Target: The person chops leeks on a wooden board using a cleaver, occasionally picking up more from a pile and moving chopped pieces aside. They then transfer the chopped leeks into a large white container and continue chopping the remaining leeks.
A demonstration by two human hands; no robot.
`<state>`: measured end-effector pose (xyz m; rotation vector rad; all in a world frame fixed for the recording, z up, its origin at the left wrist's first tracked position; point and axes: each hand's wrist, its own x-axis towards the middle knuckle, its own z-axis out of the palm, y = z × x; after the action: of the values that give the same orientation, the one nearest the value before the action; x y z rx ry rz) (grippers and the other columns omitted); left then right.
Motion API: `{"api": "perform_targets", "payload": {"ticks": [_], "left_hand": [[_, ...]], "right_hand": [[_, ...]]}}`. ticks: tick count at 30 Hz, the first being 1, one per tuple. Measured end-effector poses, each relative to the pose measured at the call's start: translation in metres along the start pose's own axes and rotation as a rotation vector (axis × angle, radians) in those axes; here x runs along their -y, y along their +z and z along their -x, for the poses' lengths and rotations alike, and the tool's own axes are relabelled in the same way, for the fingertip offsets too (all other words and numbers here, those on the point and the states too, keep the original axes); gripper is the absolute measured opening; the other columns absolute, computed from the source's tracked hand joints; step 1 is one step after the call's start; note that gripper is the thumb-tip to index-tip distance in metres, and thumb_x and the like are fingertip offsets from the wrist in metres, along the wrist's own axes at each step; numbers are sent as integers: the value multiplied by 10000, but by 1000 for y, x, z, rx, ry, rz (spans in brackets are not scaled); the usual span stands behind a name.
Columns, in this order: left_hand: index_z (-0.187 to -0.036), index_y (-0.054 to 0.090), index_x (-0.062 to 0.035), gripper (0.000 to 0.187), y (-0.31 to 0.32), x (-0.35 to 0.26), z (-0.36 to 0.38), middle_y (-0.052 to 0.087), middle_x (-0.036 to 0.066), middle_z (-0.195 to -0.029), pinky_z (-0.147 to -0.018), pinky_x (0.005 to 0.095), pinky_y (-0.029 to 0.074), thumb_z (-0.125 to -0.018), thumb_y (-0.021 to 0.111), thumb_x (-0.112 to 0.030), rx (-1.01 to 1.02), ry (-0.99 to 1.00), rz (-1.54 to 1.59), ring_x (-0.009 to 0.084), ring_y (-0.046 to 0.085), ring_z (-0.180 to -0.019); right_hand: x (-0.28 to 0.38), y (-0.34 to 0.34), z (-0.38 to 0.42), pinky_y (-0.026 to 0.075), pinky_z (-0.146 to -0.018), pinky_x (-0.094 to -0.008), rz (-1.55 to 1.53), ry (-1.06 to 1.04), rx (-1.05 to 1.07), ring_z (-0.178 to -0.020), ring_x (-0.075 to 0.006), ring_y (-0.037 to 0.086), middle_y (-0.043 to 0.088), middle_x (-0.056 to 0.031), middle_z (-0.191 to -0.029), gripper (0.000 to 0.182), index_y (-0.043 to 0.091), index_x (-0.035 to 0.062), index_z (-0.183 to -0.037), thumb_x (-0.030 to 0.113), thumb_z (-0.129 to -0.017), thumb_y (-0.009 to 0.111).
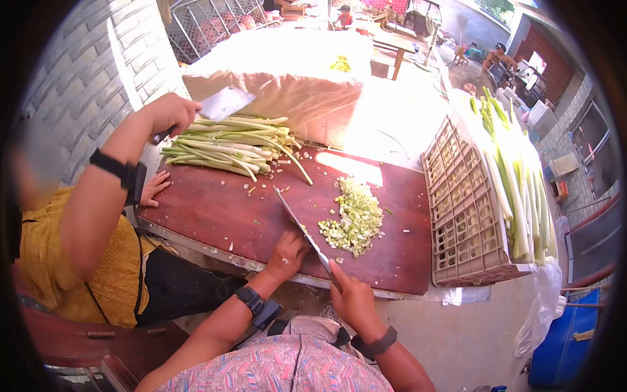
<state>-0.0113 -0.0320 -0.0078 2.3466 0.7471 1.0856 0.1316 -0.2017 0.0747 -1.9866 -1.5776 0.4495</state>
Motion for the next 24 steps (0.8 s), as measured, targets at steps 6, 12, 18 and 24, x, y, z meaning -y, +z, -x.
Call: {"api": "perform_targets", "payload": {"ticks": [6,12,18,24], "left_hand": [[-811,608,-39,118,-1,-7,2,590,131,-887,-747,427,470,-745,703,-17,-50,-77,64,345,580,-876],[-785,606,-47,136,-6,-8,-1,592,93,-852,-741,416,481,-719,723,-33,-82,56,-118,321,577,-854],[-766,618,-53,118,0,-2,-1,621,100,-870,-732,421,482,-706,719,-42,-93,26,-53,328,573,-834],[-781,632,-54,117,-4,-3,-1,614,107,-864,-727,420,481,-701,715,-32,-89,26,-56,331,563,-812]], "right_hand": [[-12,6,-2,523,-670,-348,-235,83,-126,-782,-358,696,666,-248,-867,501,587,103,-1310,57,-818,670],[-15,-18,24,504,-621,-436,-151,15,-177,-699,-383,647,654,-208,-803,540,576,153,-1331,86,-804,671],[12,-39,39,521,-647,-361,-127,46,-27,-725,-329,688,676,-216,-855,499,608,100,-1289,50,-798,687],[2,-22,24,489,-575,-466,-11,-58,12,-625,-371,620,619,-166,-695,580,551,203,-1357,155,-800,707]]}}
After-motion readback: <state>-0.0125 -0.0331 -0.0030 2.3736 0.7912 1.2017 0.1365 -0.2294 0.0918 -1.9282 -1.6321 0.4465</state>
